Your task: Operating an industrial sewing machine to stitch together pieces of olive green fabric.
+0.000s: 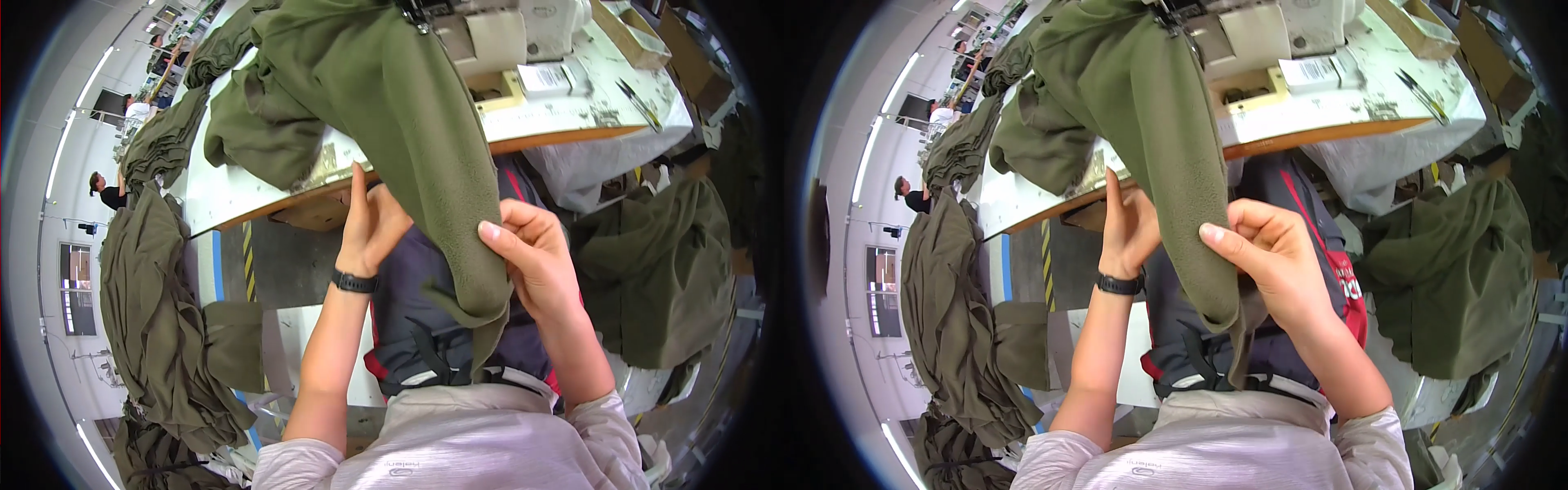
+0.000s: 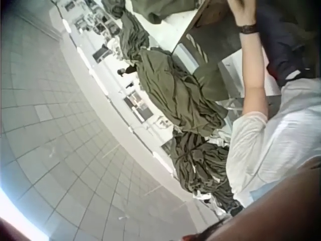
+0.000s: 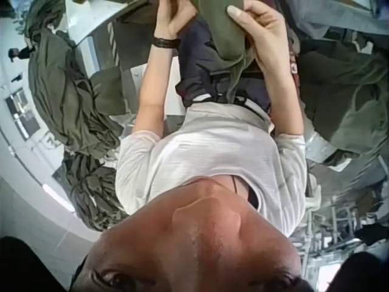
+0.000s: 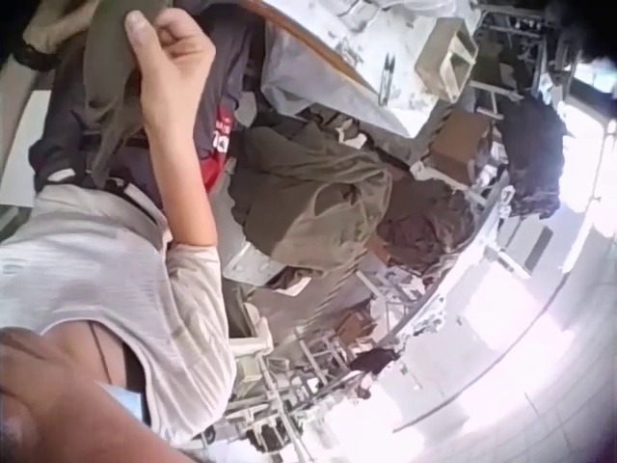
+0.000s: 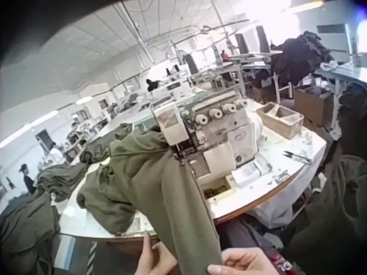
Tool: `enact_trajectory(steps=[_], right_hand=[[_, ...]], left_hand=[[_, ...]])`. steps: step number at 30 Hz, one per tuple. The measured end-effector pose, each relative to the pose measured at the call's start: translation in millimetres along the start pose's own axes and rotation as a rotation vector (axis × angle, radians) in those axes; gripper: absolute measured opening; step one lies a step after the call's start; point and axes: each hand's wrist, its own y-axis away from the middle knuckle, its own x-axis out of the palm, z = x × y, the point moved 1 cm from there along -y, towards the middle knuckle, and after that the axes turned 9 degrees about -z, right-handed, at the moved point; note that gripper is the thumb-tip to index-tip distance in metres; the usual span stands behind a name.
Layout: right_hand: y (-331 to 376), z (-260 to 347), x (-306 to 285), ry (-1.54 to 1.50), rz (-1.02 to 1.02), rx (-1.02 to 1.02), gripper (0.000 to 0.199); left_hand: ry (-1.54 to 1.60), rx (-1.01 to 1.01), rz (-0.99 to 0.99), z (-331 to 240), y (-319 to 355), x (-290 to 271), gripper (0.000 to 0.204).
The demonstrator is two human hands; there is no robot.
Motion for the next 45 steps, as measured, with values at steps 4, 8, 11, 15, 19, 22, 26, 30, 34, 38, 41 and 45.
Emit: enact_trajectory(steps=[4,8,11,15,19,22,26,30,34,38,41,45], right_hand=[[-20,-4,-7,-0.017,-0.019,-0.198,0.017],[-1,-45,-12,-0.060,0.073,-0.094,0.015],[-21,-33,-10,0.080,0.067,-0.148,0.006],[-24,-17,-12,0.326,0.187,-0.442,0.010],[-22,-38,-17,0.202,0.201,-0.424,0.013],[-31,-57,-18,0.111,-0.107,0.068,0.013],[-28,-40,-7,0.416,-0.005,-0.297,0.011],[-22,-33,2,0.477,0.185,-0.560,0.010],[-33,-80,-17,0.409,-0.033,-0.178,0.014],[-34,-57,-15,0.487,-0.164,-0.413,0.020],[-47,-41,-13,0.691,-0.063,-0.584,0.028],[-62,-28,-6,0.777,-0.155,-0.806,0.022]], left_hand=[[0.067,0.246,0.044,-67,3,30,0.047],[-0.423,0.476,-0.201,-81,34,46,0.050],[-0.632,0.643,-0.245,-79,32,43,0.052],[-0.694,0.883,-0.330,-73,32,57,0.057],[-0.772,0.836,-0.420,-75,20,50,0.060],[-0.871,0.882,-0.479,-71,1,37,0.060],[-1.101,1.358,-0.458,-72,-15,48,0.059],[-1.394,1.215,0.409,-81,-20,112,0.050],[-1.847,1.307,0.510,-90,-58,110,0.041],[-1.821,1.280,0.532,-101,-65,111,0.032],[-1.802,1.234,0.527,-113,-77,117,0.031],[-1.757,1.159,0.554,-127,-96,128,0.032]])
